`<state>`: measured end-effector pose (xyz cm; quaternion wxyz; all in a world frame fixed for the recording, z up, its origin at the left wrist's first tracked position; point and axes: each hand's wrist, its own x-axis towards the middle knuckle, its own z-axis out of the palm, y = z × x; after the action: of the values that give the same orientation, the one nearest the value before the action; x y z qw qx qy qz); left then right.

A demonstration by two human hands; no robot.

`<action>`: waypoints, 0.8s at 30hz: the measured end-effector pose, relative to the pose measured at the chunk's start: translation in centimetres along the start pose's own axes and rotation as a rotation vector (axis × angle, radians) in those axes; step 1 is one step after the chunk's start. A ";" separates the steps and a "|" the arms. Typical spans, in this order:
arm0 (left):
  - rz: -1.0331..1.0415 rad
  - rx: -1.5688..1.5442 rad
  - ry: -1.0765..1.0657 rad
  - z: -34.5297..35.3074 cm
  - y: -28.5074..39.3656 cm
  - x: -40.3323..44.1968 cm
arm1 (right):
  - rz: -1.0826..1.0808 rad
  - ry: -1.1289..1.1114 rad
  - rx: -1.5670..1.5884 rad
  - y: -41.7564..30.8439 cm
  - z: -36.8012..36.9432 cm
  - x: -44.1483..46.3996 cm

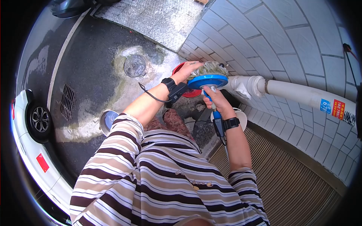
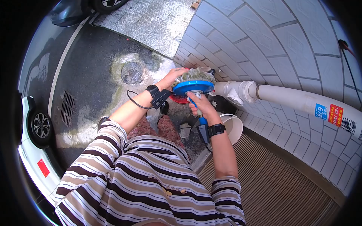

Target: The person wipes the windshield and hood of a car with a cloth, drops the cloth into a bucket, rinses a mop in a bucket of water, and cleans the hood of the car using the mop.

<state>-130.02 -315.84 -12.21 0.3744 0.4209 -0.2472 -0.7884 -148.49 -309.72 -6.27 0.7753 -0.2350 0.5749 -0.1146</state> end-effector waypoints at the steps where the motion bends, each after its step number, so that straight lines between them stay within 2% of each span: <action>1: 0.032 0.018 -0.018 -0.3 -0.7 0.7 | -0.003 0.011 -0.012 -0.1 0.0 -0.1; 3: 0.094 0.052 -0.054 -0.7 -1.5 2.4 | -0.007 0.033 -0.036 -0.3 0.1 -0.3; 6: 0.097 0.012 0.033 -0.2 -2.1 3.7 | -0.054 0.081 -0.052 -0.3 0.2 -0.5; 9: 0.083 0.094 -0.002 -0.1 -2.1 5.0 | -0.073 0.070 -0.053 -0.4 -0.5 -0.3; 16: 0.090 0.179 0.077 0.1 -2.6 6.5 | -0.069 0.092 -0.061 -0.7 -0.8 -0.5; 19: -0.011 0.221 0.143 0.0 -2.2 6.5 | -0.084 0.163 -0.076 -0.7 -0.6 -0.6; 22: -0.024 0.045 0.212 0.2 -2.6 6.5 | -0.151 0.332 -0.280 -0.3 -1.3 0.3; 24: -0.129 -0.076 0.216 -0.2 -2.4 6.9 | -0.405 0.538 -0.671 0.2 -1.2 0.7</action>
<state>-133.27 -319.99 -17.31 0.3631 0.5039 -0.1480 -0.7696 -149.41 -310.12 -7.24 0.4423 -0.5417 0.7032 -0.1284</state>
